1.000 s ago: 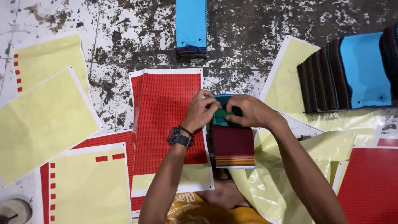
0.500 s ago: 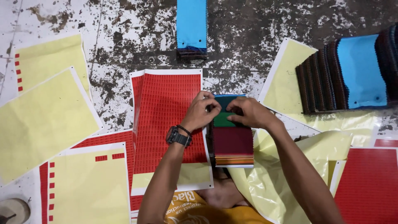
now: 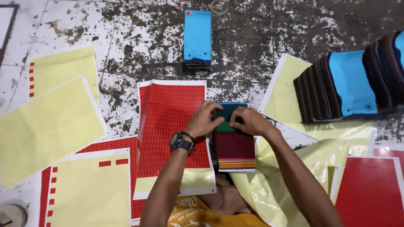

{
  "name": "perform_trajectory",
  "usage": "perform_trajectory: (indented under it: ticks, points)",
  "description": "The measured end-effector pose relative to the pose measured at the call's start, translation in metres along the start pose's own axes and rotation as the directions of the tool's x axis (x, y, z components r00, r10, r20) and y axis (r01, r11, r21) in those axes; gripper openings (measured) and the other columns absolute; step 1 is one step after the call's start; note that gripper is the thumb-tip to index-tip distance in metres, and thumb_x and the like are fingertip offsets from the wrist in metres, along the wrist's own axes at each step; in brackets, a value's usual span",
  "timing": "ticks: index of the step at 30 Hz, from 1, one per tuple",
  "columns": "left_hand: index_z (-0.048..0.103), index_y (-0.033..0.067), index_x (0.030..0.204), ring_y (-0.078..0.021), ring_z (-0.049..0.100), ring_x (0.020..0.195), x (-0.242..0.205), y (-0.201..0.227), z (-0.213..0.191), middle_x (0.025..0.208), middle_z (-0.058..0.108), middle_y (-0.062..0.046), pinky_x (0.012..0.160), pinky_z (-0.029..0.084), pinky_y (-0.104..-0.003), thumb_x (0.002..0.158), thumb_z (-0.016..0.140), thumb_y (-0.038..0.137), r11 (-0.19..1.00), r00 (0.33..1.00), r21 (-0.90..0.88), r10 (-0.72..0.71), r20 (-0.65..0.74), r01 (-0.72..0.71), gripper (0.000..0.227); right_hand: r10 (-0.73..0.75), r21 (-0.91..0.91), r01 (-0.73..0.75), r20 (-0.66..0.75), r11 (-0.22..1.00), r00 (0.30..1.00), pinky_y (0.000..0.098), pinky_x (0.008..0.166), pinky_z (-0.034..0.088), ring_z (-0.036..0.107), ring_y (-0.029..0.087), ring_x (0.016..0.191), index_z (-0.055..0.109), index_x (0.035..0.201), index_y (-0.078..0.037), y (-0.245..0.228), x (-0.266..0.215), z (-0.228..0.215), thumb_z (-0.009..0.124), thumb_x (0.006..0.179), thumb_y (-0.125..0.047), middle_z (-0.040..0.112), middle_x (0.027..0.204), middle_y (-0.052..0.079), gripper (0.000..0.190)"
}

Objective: Peeling small red adhesive stickers from a sheet and applying them to the edges of various colored material swatches.

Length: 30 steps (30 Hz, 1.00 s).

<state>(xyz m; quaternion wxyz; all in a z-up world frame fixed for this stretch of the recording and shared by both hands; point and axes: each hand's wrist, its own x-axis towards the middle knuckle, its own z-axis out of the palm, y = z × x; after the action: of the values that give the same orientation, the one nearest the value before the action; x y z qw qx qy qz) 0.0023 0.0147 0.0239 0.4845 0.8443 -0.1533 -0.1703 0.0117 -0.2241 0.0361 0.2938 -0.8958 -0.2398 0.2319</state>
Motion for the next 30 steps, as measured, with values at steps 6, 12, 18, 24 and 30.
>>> perform_trajectory:
  ticks: [6, 12, 18, 24, 30]
  points:
    - [0.059, 0.0161, 0.129, -0.0418, 0.058, 0.117, 0.008, 0.006, 0.012, 0.115, 0.055, -0.013, 0.097, 0.050, -0.053, 0.091, 0.067, 0.039, 0.955, 0.994, 0.293, -0.012, -0.111, 0.044, 0.045, 0.019, -0.007, -0.019, -0.021, 1.000, 1.000, 0.0521, 0.090, 0.055, 0.067, 0.043, 0.107, 0.069, 0.103, -0.008, 0.006, 0.000, 0.007, 0.072, 0.092, -0.026, 0.069, 0.105, 0.017, 0.021]
    - [0.061, 0.0169, 0.117, -0.0355, 0.055, 0.113, 0.030, 0.017, 0.016, 0.113, 0.053, -0.007, 0.090, 0.051, -0.053, 0.083, 0.064, 0.050, 0.895, 0.981, 0.401, -0.178, -0.074, 0.193, 0.048, -0.008, -0.051, 0.007, -0.023, 0.999, 1.000, 0.0522, 0.093, 0.053, 0.063, 0.043, 0.110, 0.064, 0.105, -0.008, 0.013, 0.003, 0.016, 0.069, 0.094, -0.027, 0.065, 0.106, 0.017, 0.022]
    - [0.068, 0.0122, 0.105, -0.0409, 0.057, 0.114, 0.037, 0.017, 0.009, 0.112, 0.057, -0.012, 0.090, 0.052, -0.055, 0.080, 0.067, 0.047, 0.921, 0.973, 0.333, -0.227, 0.031, 0.204, 0.043, -0.003, -0.001, 0.003, -0.025, 1.000, 1.000, 0.0535, 0.096, 0.051, 0.061, 0.045, 0.113, 0.062, 0.106, -0.007, 0.007, 0.000, 0.015, 0.067, 0.096, -0.027, 0.064, 0.106, 0.018, 0.022]
    - [0.061, 0.0121, 0.111, -0.0391, 0.065, 0.112, 0.031, 0.030, 0.002, 0.108, 0.068, -0.014, 0.087, 0.054, -0.051, 0.082, 0.069, 0.035, 0.954, 0.966, 0.200, -0.245, 0.081, 0.225, 0.038, -0.034, 0.001, 0.034, -0.044, 0.999, 0.998, 0.0535, 0.093, 0.052, 0.063, 0.045, 0.109, 0.063, 0.102, -0.008, 0.006, -0.001, 0.014, 0.066, 0.095, -0.024, 0.065, 0.103, 0.018, 0.018]
    - [0.058, 0.0159, 0.125, -0.0408, 0.060, 0.124, 0.034, 0.018, 0.009, 0.121, 0.069, -0.019, 0.100, 0.050, -0.051, 0.079, 0.075, 0.025, 0.980, 0.977, -0.028, -0.196, 0.087, 0.199, 0.051, -0.021, 0.038, 0.022, -0.019, 0.999, 1.000, 0.0542, 0.095, 0.052, 0.063, 0.044, 0.111, 0.064, 0.103, -0.009, -0.005, -0.010, 0.002, 0.066, 0.095, -0.025, 0.067, 0.104, 0.018, 0.017]
